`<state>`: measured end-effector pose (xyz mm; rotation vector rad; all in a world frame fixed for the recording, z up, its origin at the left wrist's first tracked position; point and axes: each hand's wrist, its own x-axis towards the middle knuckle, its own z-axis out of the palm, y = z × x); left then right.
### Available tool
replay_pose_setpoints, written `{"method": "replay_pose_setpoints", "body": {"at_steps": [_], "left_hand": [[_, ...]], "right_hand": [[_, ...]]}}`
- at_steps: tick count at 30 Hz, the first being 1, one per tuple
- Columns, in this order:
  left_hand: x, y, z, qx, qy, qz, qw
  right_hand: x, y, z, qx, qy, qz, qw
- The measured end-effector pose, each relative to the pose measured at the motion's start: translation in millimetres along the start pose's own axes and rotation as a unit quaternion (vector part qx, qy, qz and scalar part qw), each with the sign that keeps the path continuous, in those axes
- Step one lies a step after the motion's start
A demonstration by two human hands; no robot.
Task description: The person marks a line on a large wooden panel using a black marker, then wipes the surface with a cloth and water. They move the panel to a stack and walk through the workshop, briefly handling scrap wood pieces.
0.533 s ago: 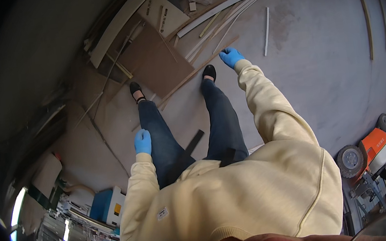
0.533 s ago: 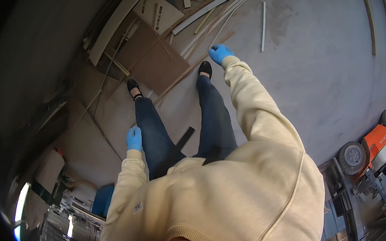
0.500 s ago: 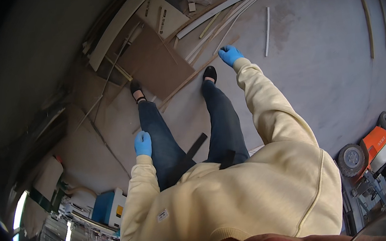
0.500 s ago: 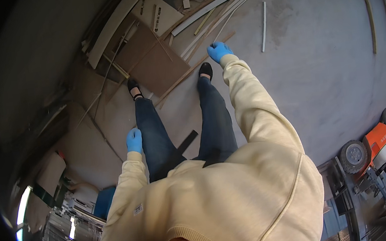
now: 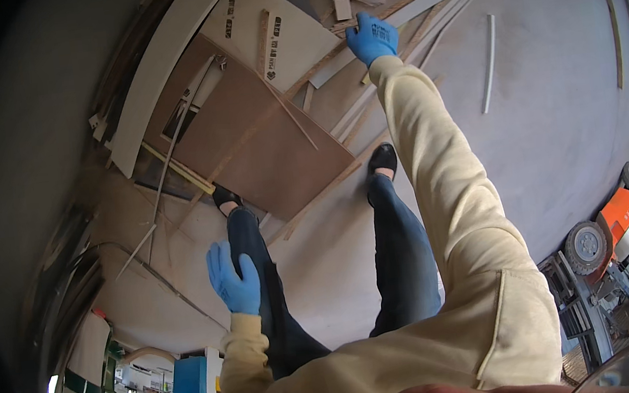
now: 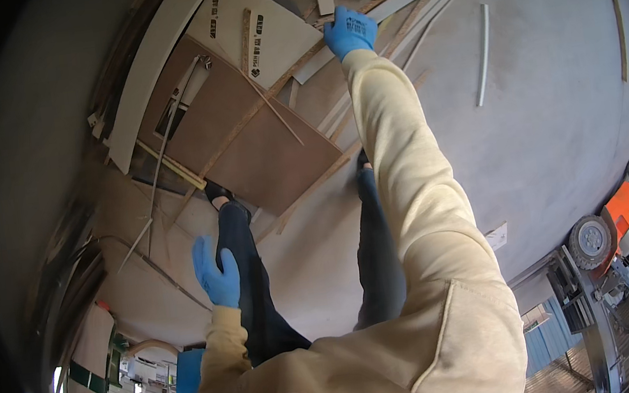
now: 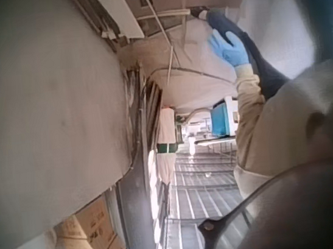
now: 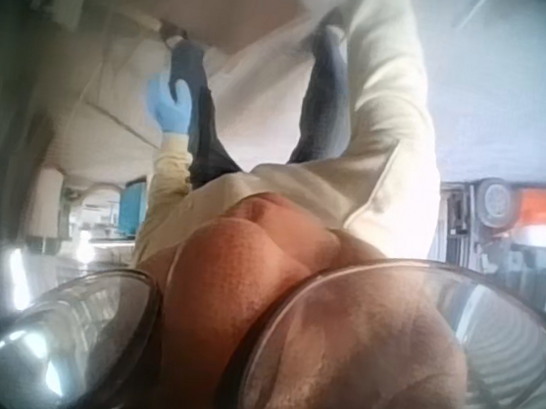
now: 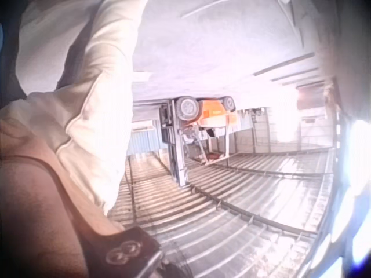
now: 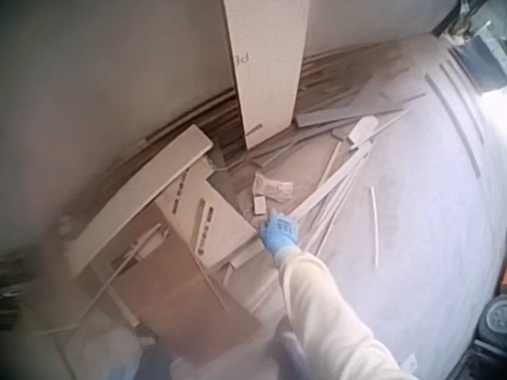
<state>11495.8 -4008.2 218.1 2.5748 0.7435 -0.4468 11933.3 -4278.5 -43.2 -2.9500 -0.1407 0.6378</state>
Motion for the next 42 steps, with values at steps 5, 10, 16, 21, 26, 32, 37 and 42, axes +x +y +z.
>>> {"method": "replay_pose_setpoints", "body": {"at_steps": [5, 10, 16, 21, 26, 32, 37, 42], "left_hand": [[26.9, -13.0, 5.1, -0.055, -0.047, 0.002, 0.997], [53.2, -40.7, 7.7, -0.254, -0.065, -0.133, 0.956], [116.3, -121.3, 35.0, -0.244, 0.041, -0.081, 0.965], [212.5, -209.9, 41.1, -0.148, 0.157, -0.051, 0.975], [325.8, -281.8, 31.3, -0.038, 0.230, -0.118, 0.965], [414.4, -326.0, 23.6, 0.020, 0.203, -0.192, 0.960], [465.3, -364.3, 21.1, 0.007, 0.237, -0.197, 0.951], [521.3, -376.0, 2.9, 0.082, 0.151, -0.181, 0.968]], "right_hand": [[63.1, -35.6, 51.0, -0.034, 0.017, 0.067, 0.997], [89.6, -29.2, 91.8, -0.046, -0.041, 0.110, 0.992], [64.7, -54.2, 100.6, 0.063, 0.114, 0.031, 0.991], [-45.6, -173.5, 83.6, 0.074, 0.070, -0.268, 0.958], [-106.3, -246.8, 160.4, -0.091, 0.026, -0.338, 0.936], [-123.4, -265.1, 169.9, -0.154, 0.025, -0.318, 0.935], [-123.6, -262.6, 171.0, -0.137, 0.025, -0.343, 0.929], [-124.5, -252.6, 180.1, -0.125, -0.008, -0.325, 0.937]]}}
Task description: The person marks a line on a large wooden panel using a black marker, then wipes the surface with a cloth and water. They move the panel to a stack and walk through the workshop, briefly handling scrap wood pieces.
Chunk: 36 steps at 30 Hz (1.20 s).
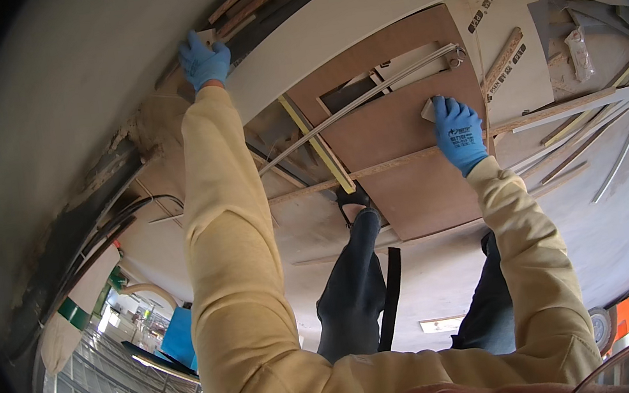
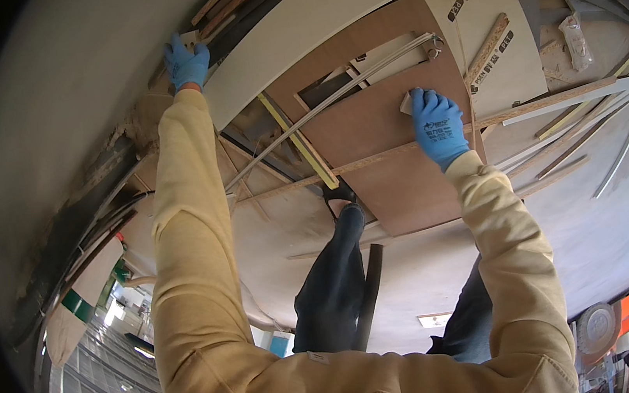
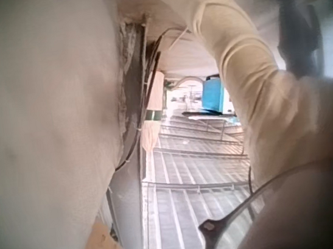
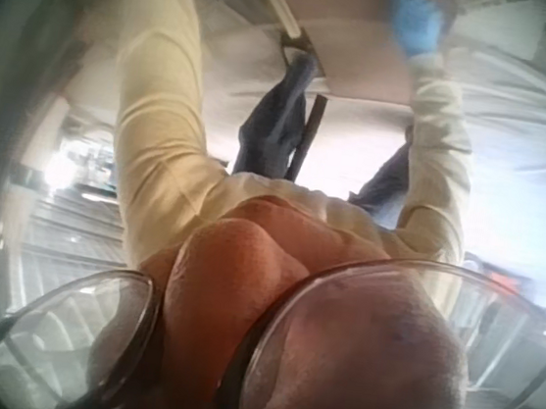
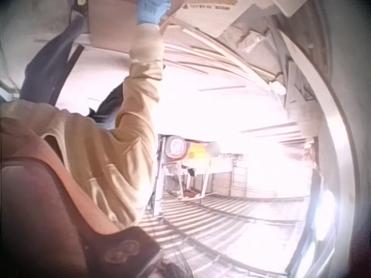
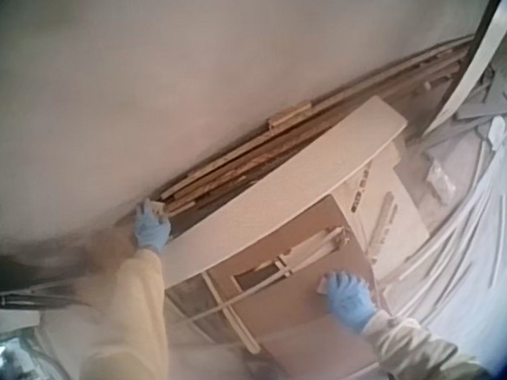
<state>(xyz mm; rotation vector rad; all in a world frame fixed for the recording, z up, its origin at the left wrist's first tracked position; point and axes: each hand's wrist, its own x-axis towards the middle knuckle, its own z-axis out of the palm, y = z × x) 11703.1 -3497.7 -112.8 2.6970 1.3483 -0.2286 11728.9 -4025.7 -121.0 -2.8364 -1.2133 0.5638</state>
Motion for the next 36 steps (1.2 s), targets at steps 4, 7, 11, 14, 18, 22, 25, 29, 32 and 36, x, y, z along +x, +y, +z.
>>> {"method": "replay_pose_setpoints", "body": {"at_steps": [4, 7, 11, 14, 18, 22, 25, 29, 32, 36], "left_hand": [[22.0, -19.0, 10.8, 0.121, -0.044, 0.079, 0.989], [23.5, -12.8, 23.6, 0.141, -0.054, 0.082, 0.985], [16.2, -5.5, 24.7, 0.112, -0.047, 0.018, 0.992], [14.8, -14.8, 31.5, 0.021, -0.008, -0.027, 0.999], [24.7, -40.0, 28.7, 0.021, -0.017, 0.004, 1.000], [12.3, -9.0, 31.8, -0.054, -0.077, -0.008, 0.996], [4.0, -14.2, 33.6, -0.082, -0.029, 0.056, 0.995], [-3.6, -22.9, 28.6, -0.067, -0.023, 0.054, 0.996], [-13.4, 5.0, 12.7, -0.084, -0.098, 0.021, 0.991], [-44.4, 33.3, -4.0, -0.091, -0.032, -0.015, 0.995]], "right_hand": [[1.8, 1.9, 0.4, -0.003, 0.021, -0.018, 1.000], [2.8, -0.5, -3.5, -0.013, 0.038, -0.023, 0.999], [3.3, -1.3, -6.3, 0.001, 0.007, -0.012, 1.000], [4.4, -2.4, -6.3, -0.001, 0.004, -0.005, 1.000], [3.6, -7.7, -7.7, 0.011, 0.029, -0.012, 0.999], [5.2, -2.0, -14.1, 0.018, 0.001, 0.001, 1.000], [4.9, -3.8, -9.1, 0.004, 0.001, 0.005, 1.000], [6.9, -4.7, -8.2, 0.003, 0.004, -0.013, 1.000], [5.4, -2.7, -4.0, -0.003, -0.009, 0.013, 1.000], [3.1, -1.9, -5.1, -0.006, 0.002, 0.020, 1.000]]}}
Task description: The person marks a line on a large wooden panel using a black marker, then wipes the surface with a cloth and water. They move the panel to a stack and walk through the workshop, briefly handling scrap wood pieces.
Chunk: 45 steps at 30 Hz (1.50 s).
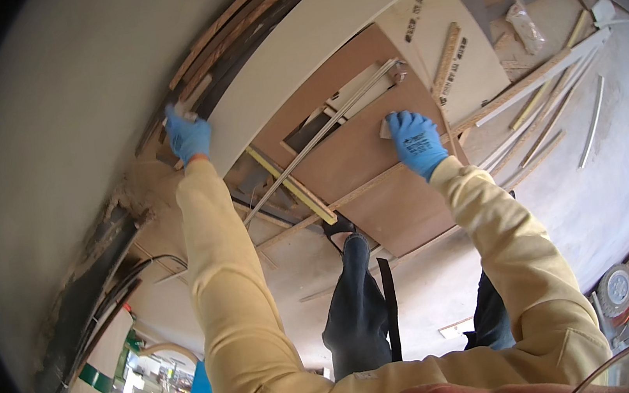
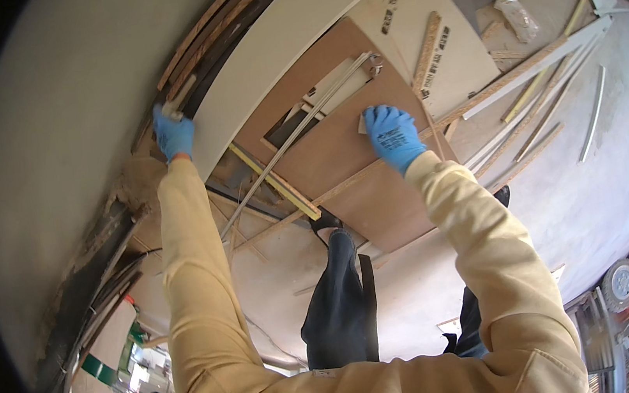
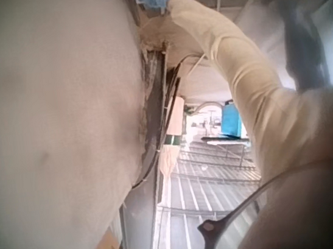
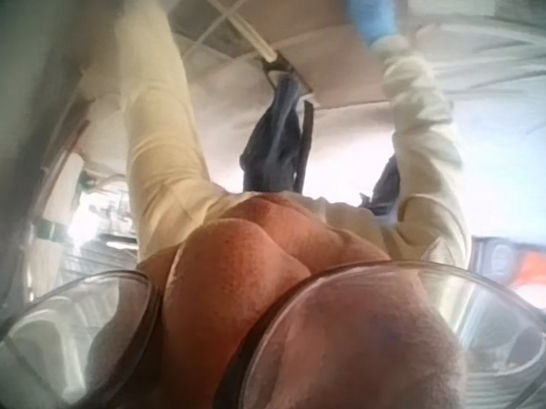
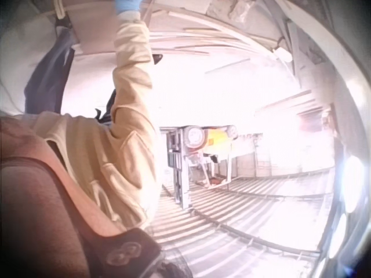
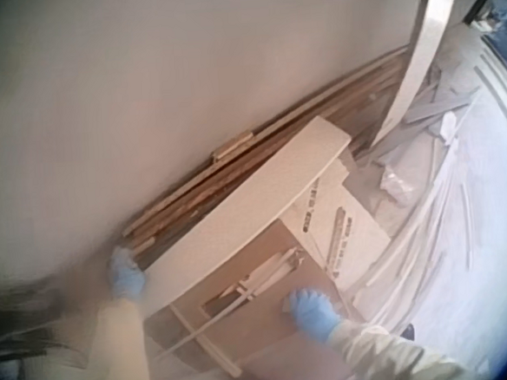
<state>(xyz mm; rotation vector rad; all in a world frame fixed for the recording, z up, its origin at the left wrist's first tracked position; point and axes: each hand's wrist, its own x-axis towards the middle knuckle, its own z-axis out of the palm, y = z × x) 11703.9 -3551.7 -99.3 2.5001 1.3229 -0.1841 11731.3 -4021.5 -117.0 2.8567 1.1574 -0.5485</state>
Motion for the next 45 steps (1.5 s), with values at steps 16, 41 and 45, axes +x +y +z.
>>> {"method": "replay_pose_setpoints", "body": {"at_steps": [16, 41, 45], "left_hand": [[-368.0, 130.3, -114.0, -0.594, -0.213, -0.192, 0.752], [-695.2, 374.0, -383.4, -0.616, -0.416, -0.147, 0.653], [-760.4, 405.0, -387.7, -0.662, -0.354, -0.168, 0.639]], "right_hand": [[-128.3, 9.3, -236.4, 0.633, 0.133, 0.279, 0.709], [-486.1, 152.6, -568.2, 0.749, 0.001, 0.093, 0.656], [-521.7, 155.2, -581.0, 0.601, 0.062, 0.071, 0.794]]}}
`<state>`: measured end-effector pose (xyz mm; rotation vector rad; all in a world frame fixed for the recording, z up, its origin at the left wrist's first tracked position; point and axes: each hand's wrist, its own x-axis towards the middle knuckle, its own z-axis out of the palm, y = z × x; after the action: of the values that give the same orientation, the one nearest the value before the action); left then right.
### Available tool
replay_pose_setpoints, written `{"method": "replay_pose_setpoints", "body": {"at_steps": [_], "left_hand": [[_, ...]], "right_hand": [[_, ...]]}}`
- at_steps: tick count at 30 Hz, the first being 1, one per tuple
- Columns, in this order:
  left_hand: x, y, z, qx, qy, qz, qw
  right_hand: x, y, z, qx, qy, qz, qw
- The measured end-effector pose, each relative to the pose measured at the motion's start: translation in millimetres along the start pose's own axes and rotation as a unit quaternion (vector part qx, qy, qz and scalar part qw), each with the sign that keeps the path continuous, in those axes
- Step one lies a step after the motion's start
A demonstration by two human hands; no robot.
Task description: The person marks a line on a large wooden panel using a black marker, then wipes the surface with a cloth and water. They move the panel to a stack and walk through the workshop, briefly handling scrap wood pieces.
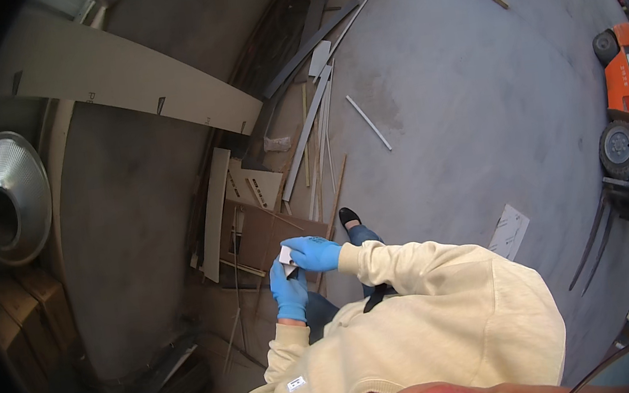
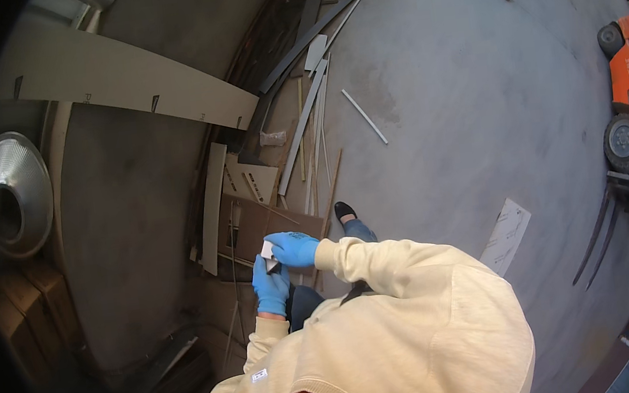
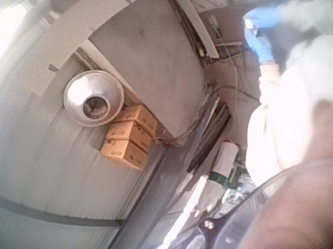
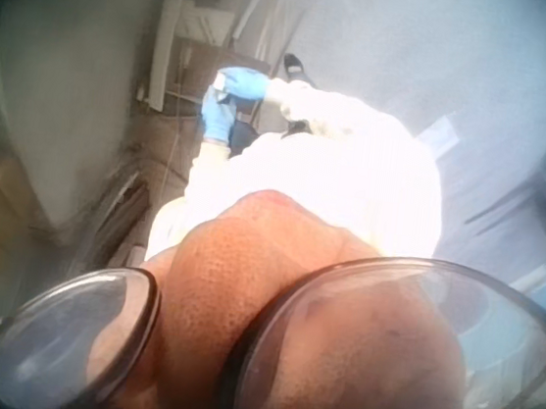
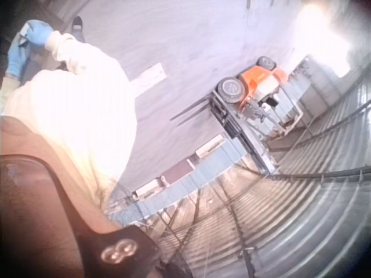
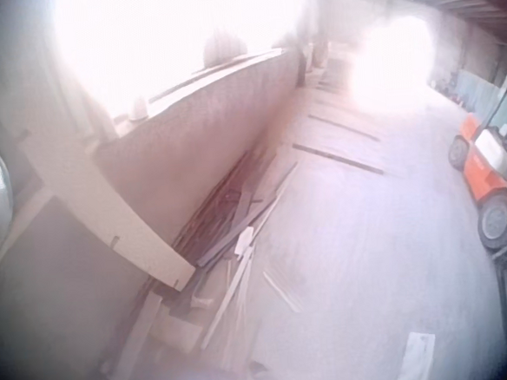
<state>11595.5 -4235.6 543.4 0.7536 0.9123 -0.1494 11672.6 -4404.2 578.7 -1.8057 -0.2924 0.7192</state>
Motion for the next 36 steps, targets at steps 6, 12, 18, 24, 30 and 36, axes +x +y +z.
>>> {"method": "replay_pose_setpoints", "body": {"at_steps": [6, 12, 18, 24, 30, 36], "left_hand": [[-45.4, -25.9, 49.9, -0.002, -0.006, 0.058, 0.998], [-124.8, -53.1, 12.8, -0.094, 0.131, 0.055, 0.985], [-220.0, -97.6, -43.1, -0.238, 0.102, 0.126, 0.958], [-296.0, -205.8, -88.3, -0.336, 0.116, 0.219, 0.909], [-355.1, -265.1, -103.1, -0.244, 0.306, 0.283, 0.875], [-386.5, -307.1, -104.4, -0.166, 0.403, 0.382, 0.815]], "right_hand": [[-28.7, 13.0, -7.0, -0.049, 0.066, -0.052, 0.995], [-85.3, -24.5, 7.6, -0.112, -0.140, -0.089, 0.980], [-123.5, 6.5, 72.8, 0.141, -0.125, 0.041, 0.981], [-249.3, -40.1, 134.1, -0.028, -0.312, -0.257, 0.914], [-327.0, -38.1, 153.9, -0.006, -0.349, -0.273, 0.896], [-369.4, -51.3, 161.2, 0.021, -0.414, -0.308, 0.856]]}}
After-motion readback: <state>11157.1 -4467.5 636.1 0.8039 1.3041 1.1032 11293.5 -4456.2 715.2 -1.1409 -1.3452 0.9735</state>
